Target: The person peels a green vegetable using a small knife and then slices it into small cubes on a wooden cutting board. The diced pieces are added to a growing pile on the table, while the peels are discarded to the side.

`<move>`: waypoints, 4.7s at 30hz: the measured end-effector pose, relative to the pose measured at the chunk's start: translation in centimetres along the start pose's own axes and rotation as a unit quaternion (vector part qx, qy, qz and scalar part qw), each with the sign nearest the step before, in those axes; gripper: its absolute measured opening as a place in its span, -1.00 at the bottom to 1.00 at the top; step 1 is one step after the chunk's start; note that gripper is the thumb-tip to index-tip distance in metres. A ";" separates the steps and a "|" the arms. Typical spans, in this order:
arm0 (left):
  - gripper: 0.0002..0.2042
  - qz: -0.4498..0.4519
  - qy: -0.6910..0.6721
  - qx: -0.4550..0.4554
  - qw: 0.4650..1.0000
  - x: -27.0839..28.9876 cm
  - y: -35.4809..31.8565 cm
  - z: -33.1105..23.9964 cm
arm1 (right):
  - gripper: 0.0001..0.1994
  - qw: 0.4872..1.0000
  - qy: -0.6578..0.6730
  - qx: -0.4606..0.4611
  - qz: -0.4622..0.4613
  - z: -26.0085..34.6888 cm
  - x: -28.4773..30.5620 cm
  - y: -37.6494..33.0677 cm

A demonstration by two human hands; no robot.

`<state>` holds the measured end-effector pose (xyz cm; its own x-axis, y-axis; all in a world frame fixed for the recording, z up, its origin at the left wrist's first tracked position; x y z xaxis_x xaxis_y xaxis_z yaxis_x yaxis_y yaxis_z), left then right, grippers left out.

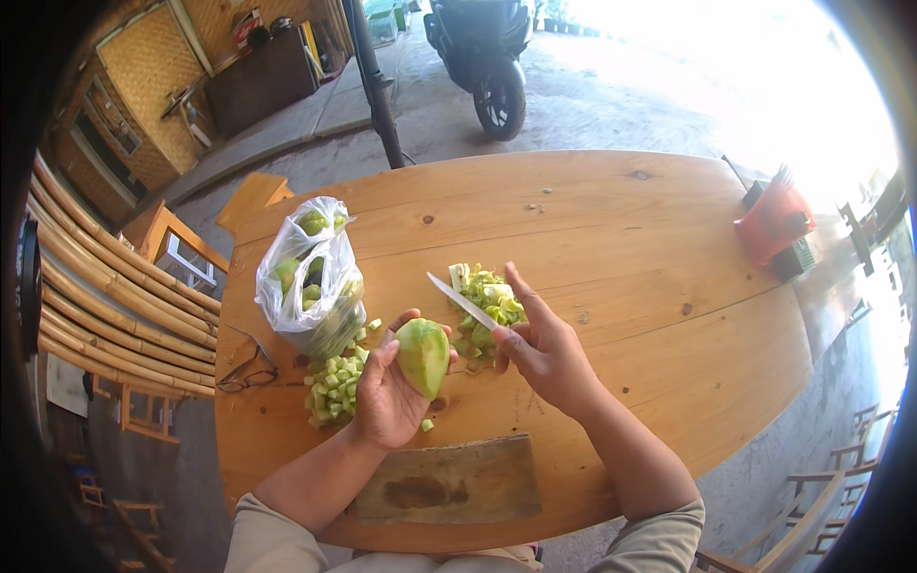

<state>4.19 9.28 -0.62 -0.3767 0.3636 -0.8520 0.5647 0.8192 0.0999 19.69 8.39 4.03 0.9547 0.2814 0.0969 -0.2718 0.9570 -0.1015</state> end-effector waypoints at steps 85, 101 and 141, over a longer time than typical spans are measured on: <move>-0.56 0.173 0.204 -0.007 0.964 -3.1 -0.7 -0.1 | -0.70 0.985 -0.146 0.075 0.061 2.4 -4.0 -2.5; -0.51 0.187 0.205 -0.048 0.960 -3.6 -0.5 -0.7 | -0.75 0.986 -0.103 0.002 0.130 1.8 -3.6 -1.9; -0.44 0.075 0.215 -0.056 0.972 -1.2 0.1 -2.1 | -0.51 0.779 -0.604 0.126 -0.115 3.8 0.3 -1.1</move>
<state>3.09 9.87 1.47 -0.5824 0.6143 -0.5324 0.5627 0.7773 0.2813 19.81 7.63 7.93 0.2136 -0.1843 0.9594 -0.2712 0.9322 0.2395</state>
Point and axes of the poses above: each hand's wrist, its own y-axis towards the middle knuckle, its own x-axis out of the back of the hand, z = x × y, the point moved 10 cm from there along y, towards the middle knuckle, and after that the axes turned 14 degrees about z, right-handed, at the moved point
